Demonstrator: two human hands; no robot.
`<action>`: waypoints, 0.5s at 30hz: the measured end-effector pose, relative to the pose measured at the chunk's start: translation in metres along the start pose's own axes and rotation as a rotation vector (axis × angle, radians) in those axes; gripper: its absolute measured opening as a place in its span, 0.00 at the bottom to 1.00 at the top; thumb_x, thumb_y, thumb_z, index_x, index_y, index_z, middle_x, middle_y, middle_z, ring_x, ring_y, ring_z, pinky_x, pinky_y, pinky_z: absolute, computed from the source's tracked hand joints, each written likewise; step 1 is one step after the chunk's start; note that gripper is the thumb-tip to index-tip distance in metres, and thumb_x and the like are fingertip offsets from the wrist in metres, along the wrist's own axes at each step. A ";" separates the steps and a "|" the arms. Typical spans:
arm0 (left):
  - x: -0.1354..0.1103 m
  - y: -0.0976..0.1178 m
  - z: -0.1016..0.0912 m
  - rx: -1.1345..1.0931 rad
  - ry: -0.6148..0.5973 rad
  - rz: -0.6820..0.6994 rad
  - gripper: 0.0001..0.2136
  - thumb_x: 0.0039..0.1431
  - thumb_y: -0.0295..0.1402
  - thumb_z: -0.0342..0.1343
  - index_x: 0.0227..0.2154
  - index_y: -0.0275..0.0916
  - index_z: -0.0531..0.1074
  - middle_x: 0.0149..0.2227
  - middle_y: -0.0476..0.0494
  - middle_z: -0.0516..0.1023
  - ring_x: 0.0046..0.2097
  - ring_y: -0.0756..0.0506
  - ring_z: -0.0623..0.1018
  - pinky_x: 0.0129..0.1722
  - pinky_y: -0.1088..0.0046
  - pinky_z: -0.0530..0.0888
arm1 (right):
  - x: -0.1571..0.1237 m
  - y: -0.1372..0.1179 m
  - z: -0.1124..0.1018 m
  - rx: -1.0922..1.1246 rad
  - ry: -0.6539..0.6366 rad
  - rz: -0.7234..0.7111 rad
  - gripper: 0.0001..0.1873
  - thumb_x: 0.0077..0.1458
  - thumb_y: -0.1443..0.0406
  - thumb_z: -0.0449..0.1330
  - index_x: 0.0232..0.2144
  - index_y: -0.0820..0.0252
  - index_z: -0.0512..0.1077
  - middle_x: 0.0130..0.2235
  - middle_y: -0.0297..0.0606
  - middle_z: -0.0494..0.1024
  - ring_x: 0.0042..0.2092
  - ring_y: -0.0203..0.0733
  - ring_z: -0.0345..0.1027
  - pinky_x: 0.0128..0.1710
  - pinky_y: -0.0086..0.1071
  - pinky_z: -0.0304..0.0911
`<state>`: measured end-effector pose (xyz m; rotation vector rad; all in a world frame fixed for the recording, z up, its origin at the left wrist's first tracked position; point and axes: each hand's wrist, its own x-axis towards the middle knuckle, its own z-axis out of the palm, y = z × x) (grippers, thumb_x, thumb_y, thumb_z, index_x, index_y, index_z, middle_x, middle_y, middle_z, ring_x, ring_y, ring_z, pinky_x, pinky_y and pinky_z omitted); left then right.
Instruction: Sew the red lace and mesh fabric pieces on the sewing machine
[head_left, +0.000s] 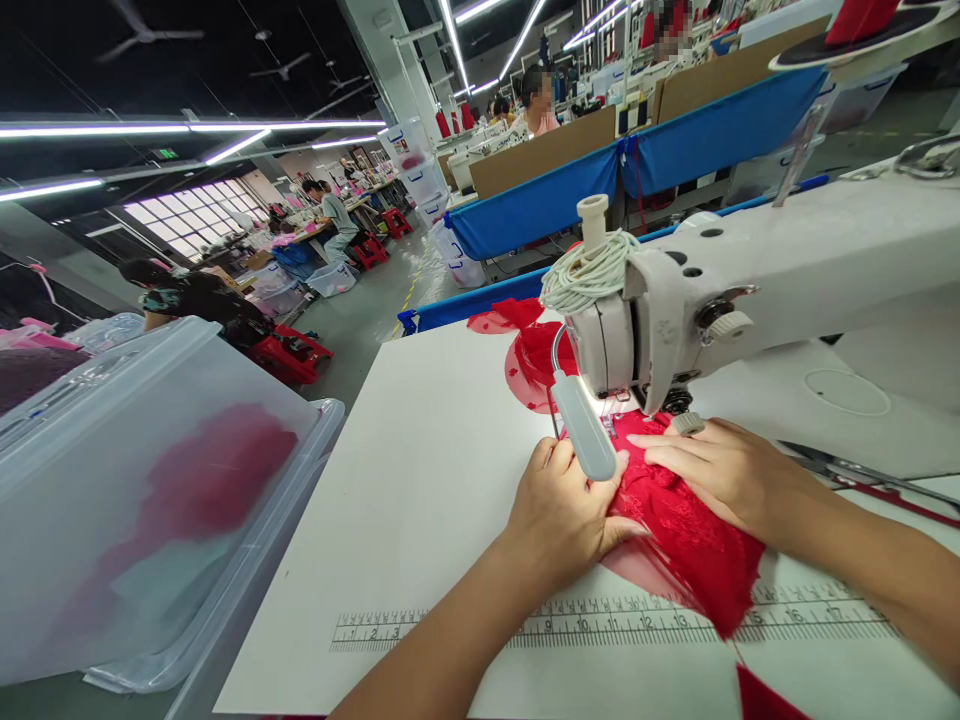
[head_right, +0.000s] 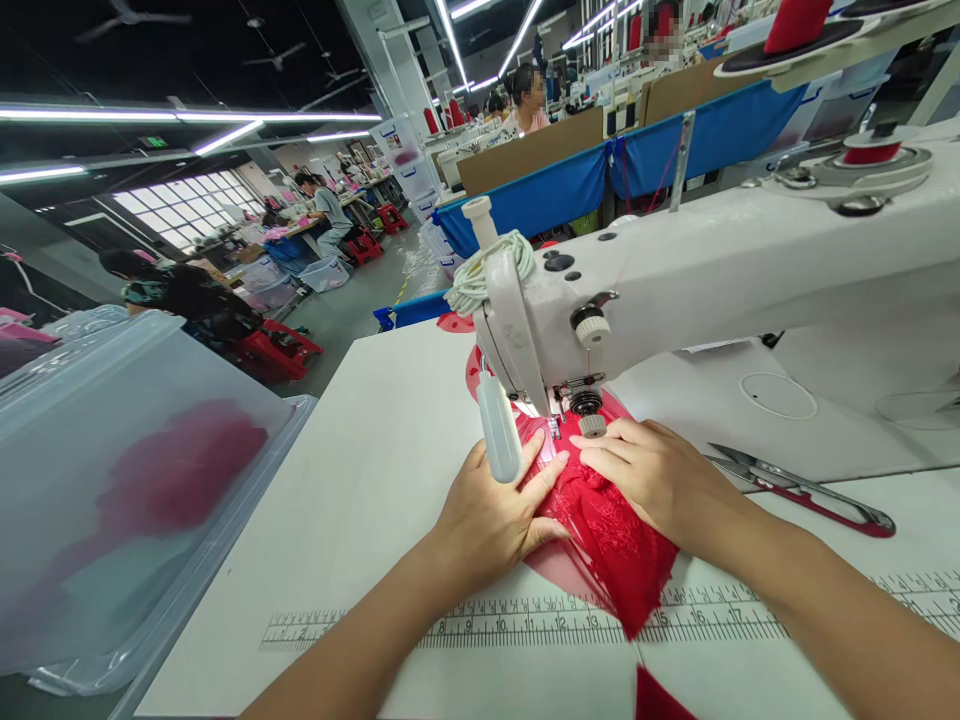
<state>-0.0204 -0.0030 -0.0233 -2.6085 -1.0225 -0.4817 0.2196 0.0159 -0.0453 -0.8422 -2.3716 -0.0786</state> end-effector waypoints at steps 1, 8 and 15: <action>0.001 -0.001 0.000 -0.009 0.017 -0.004 0.35 0.68 0.59 0.33 0.53 0.37 0.74 0.48 0.32 0.78 0.44 0.38 0.76 0.48 0.57 0.71 | -0.001 0.002 0.001 0.000 0.002 -0.009 0.23 0.57 0.79 0.45 0.41 0.58 0.76 0.46 0.42 0.82 0.40 0.44 0.72 0.37 0.39 0.68; 0.008 -0.004 -0.001 -0.173 0.015 0.144 0.39 0.70 0.55 0.26 0.47 0.28 0.75 0.39 0.34 0.78 0.42 0.39 0.77 0.45 0.59 0.75 | -0.002 0.009 -0.004 0.047 -0.020 -0.024 0.27 0.56 0.79 0.46 0.50 0.55 0.74 0.51 0.40 0.81 0.45 0.44 0.72 0.41 0.38 0.67; 0.007 -0.003 -0.003 -0.224 -0.035 0.096 0.34 0.72 0.51 0.29 0.44 0.29 0.74 0.33 0.38 0.74 0.33 0.42 0.74 0.33 0.63 0.75 | 0.001 -0.008 -0.017 0.204 -0.060 -0.100 0.18 0.55 0.76 0.49 0.42 0.56 0.74 0.43 0.41 0.81 0.43 0.44 0.71 0.46 0.42 0.62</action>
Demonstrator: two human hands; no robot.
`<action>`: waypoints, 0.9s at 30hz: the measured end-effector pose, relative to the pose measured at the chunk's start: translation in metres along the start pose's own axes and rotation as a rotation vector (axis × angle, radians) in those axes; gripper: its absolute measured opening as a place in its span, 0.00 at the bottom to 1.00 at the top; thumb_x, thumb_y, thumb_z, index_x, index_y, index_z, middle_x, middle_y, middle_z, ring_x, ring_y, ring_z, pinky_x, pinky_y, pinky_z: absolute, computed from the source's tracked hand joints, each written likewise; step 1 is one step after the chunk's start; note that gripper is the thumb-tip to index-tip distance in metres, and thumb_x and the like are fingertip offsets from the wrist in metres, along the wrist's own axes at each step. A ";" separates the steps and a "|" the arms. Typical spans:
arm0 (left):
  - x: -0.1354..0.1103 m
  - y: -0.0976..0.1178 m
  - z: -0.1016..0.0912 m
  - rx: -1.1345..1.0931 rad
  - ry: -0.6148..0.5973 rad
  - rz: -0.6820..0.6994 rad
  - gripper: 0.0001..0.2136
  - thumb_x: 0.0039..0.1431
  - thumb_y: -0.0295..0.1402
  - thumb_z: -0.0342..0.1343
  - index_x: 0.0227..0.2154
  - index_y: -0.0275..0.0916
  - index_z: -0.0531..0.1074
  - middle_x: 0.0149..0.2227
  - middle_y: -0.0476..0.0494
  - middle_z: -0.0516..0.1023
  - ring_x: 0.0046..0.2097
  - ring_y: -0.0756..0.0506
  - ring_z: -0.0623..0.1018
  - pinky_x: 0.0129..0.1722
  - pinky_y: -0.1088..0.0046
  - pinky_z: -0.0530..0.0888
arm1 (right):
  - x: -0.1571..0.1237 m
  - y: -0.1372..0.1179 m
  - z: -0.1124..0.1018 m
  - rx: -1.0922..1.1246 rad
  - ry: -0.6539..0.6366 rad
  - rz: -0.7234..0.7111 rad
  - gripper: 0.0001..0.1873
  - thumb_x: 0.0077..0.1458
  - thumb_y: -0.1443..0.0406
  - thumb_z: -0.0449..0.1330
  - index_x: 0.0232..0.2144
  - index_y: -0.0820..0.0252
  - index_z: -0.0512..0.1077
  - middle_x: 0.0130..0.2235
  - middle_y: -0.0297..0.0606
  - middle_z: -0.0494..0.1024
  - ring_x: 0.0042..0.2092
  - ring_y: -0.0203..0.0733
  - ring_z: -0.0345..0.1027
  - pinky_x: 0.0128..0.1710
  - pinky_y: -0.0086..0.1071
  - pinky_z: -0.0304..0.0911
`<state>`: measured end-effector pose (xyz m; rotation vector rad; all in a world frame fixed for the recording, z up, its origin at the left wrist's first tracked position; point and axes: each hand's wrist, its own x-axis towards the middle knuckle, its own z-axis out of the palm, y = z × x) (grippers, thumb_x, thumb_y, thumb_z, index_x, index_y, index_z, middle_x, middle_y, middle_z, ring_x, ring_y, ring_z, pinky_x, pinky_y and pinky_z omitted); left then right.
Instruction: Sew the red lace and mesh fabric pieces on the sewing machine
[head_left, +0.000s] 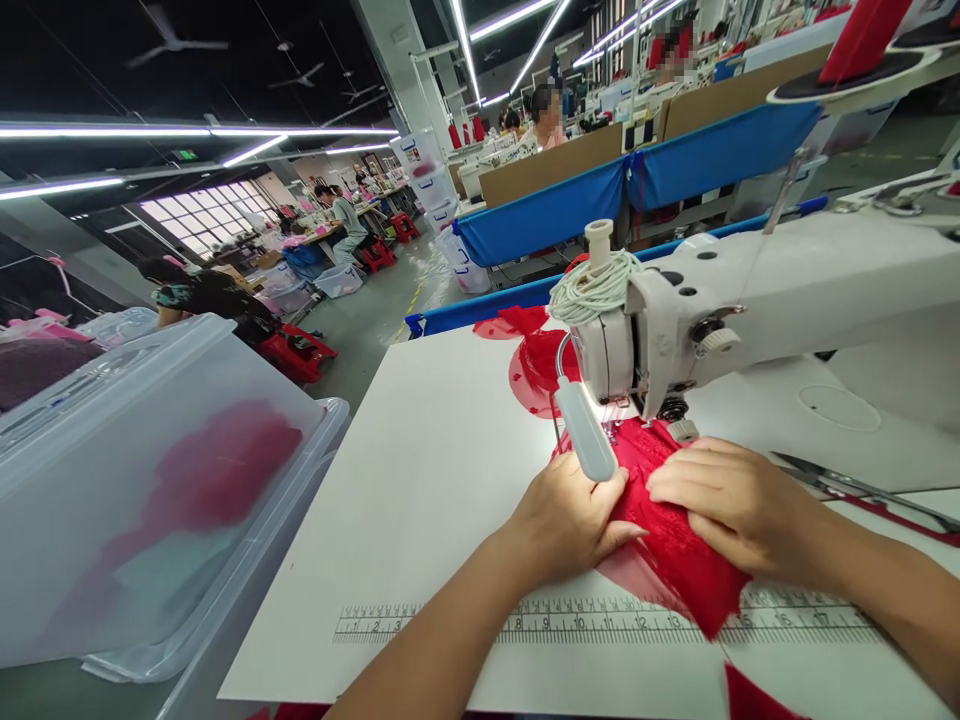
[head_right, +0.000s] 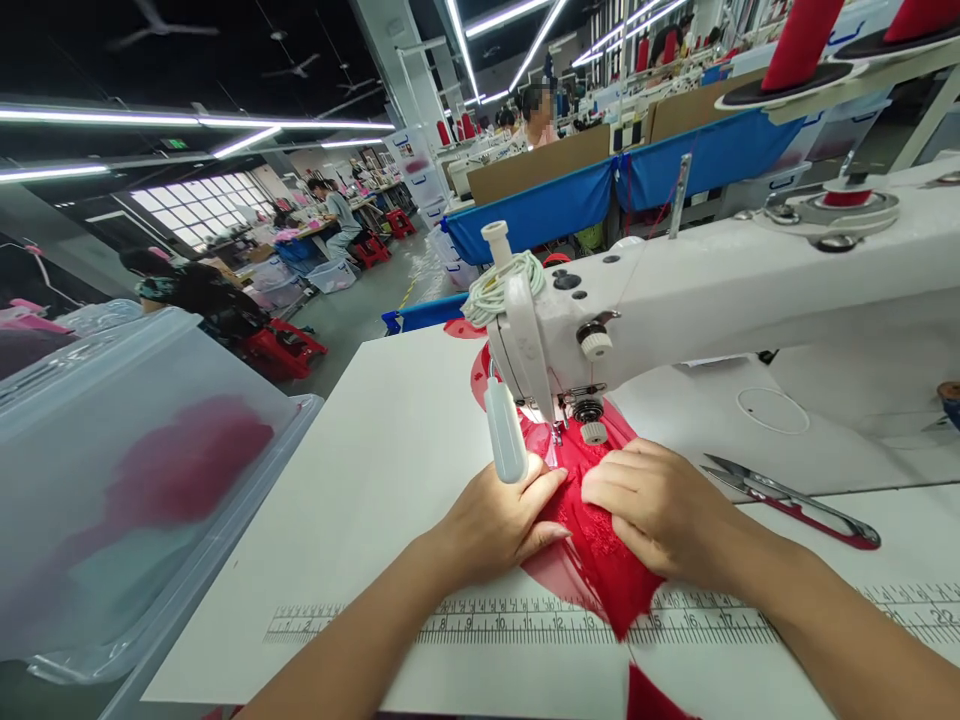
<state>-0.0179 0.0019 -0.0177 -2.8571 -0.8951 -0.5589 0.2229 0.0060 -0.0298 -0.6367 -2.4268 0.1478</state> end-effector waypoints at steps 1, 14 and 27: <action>-0.001 0.000 0.000 -0.001 0.003 -0.008 0.33 0.72 0.51 0.29 0.43 0.29 0.74 0.33 0.38 0.74 0.33 0.42 0.74 0.32 0.63 0.75 | 0.000 -0.002 0.001 0.002 -0.025 0.019 0.19 0.54 0.76 0.49 0.41 0.56 0.74 0.40 0.41 0.80 0.42 0.44 0.70 0.44 0.41 0.62; -0.009 0.012 0.004 0.115 0.034 -0.022 0.37 0.70 0.55 0.26 0.48 0.29 0.73 0.45 0.27 0.77 0.38 0.40 0.75 0.35 0.61 0.74 | -0.006 -0.005 0.011 -0.180 -0.045 0.060 0.12 0.55 0.75 0.49 0.32 0.57 0.70 0.53 0.47 0.77 0.44 0.47 0.69 0.42 0.41 0.65; -0.012 0.016 0.005 0.177 0.075 -0.036 0.35 0.71 0.55 0.32 0.50 0.29 0.74 0.45 0.29 0.78 0.38 0.39 0.76 0.37 0.60 0.74 | -0.007 -0.004 0.017 -0.300 0.011 0.125 0.13 0.57 0.75 0.49 0.34 0.57 0.71 0.37 0.41 0.80 0.36 0.45 0.68 0.29 0.36 0.61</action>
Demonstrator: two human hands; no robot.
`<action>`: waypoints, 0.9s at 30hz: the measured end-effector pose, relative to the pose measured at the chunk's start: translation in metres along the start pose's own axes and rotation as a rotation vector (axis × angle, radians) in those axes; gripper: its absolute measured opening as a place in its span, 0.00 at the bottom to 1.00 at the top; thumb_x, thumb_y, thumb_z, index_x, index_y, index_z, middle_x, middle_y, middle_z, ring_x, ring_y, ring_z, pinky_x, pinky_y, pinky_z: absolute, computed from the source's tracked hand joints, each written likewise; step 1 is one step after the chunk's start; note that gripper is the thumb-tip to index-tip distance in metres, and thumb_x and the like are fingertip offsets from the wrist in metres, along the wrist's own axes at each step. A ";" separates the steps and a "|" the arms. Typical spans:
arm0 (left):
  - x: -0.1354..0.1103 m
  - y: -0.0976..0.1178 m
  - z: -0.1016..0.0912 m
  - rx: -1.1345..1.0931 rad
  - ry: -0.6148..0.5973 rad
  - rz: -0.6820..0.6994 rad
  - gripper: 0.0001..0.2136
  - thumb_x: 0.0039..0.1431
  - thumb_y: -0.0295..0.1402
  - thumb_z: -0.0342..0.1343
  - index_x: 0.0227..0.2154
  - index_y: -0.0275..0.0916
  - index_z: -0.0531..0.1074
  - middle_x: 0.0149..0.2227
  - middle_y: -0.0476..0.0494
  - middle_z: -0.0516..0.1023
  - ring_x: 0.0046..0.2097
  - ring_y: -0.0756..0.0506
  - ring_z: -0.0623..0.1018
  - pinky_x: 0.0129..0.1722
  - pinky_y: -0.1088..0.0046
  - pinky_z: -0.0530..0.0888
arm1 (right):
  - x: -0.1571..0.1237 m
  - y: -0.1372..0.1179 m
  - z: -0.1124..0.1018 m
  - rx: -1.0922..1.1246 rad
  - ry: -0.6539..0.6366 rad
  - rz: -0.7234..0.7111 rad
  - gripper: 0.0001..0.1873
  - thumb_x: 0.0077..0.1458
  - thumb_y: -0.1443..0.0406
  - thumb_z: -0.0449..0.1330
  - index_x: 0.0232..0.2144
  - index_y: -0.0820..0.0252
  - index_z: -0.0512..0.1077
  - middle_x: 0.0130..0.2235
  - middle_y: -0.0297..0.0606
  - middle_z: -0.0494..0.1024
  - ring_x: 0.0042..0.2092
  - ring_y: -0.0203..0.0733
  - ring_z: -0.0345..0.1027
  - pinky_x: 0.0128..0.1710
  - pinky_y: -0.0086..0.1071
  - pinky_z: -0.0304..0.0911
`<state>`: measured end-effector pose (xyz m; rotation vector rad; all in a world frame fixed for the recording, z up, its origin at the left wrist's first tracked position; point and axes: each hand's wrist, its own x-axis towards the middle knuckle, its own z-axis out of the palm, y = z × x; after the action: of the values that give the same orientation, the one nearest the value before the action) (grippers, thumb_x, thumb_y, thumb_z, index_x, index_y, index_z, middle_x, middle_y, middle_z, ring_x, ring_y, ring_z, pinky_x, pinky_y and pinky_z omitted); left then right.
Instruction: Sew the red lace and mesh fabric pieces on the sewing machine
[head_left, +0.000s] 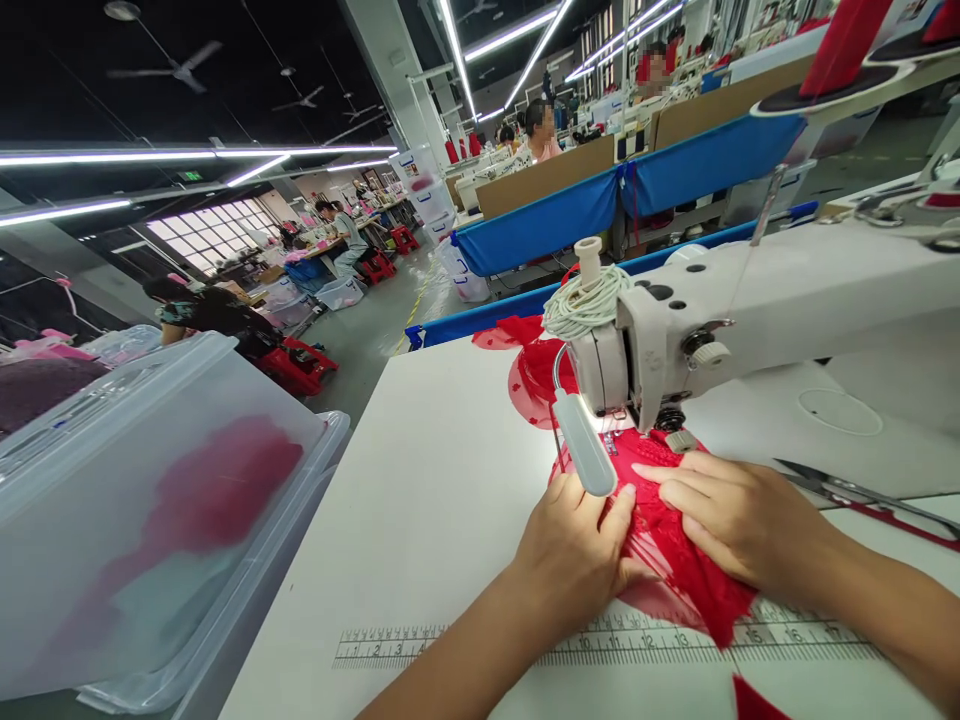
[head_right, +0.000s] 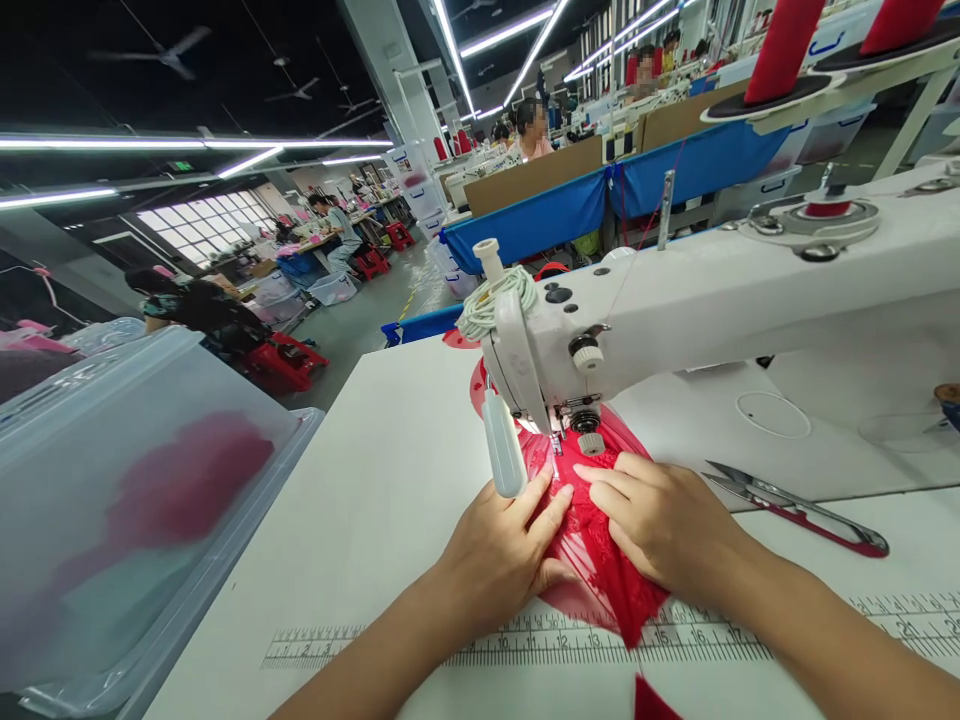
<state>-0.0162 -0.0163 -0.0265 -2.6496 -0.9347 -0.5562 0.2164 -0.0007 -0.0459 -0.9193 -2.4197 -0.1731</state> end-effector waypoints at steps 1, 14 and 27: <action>0.000 0.000 0.000 0.006 -0.010 0.001 0.35 0.70 0.55 0.32 0.51 0.29 0.73 0.46 0.28 0.78 0.39 0.39 0.77 0.38 0.60 0.74 | 0.000 0.000 0.000 -0.002 -0.002 0.000 0.14 0.56 0.75 0.49 0.34 0.58 0.71 0.38 0.42 0.81 0.37 0.45 0.68 0.30 0.37 0.62; 0.002 -0.005 0.000 0.045 -0.145 -0.020 0.36 0.69 0.57 0.33 0.56 0.31 0.71 0.49 0.27 0.77 0.46 0.36 0.76 0.45 0.56 0.71 | 0.005 0.005 0.001 -0.041 0.025 -0.007 0.16 0.58 0.73 0.48 0.35 0.58 0.75 0.37 0.43 0.81 0.38 0.47 0.68 0.29 0.38 0.63; 0.003 -0.011 0.003 0.046 -0.098 -0.044 0.34 0.69 0.57 0.36 0.56 0.33 0.72 0.52 0.30 0.77 0.47 0.37 0.76 0.51 0.54 0.69 | 0.007 0.012 0.004 0.009 -0.012 0.020 0.15 0.58 0.75 0.48 0.32 0.57 0.72 0.48 0.41 0.81 0.35 0.43 0.67 0.29 0.37 0.65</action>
<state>-0.0206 -0.0051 -0.0267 -2.6411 -1.0239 -0.4122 0.2180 0.0136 -0.0465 -0.9425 -2.4200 -0.1499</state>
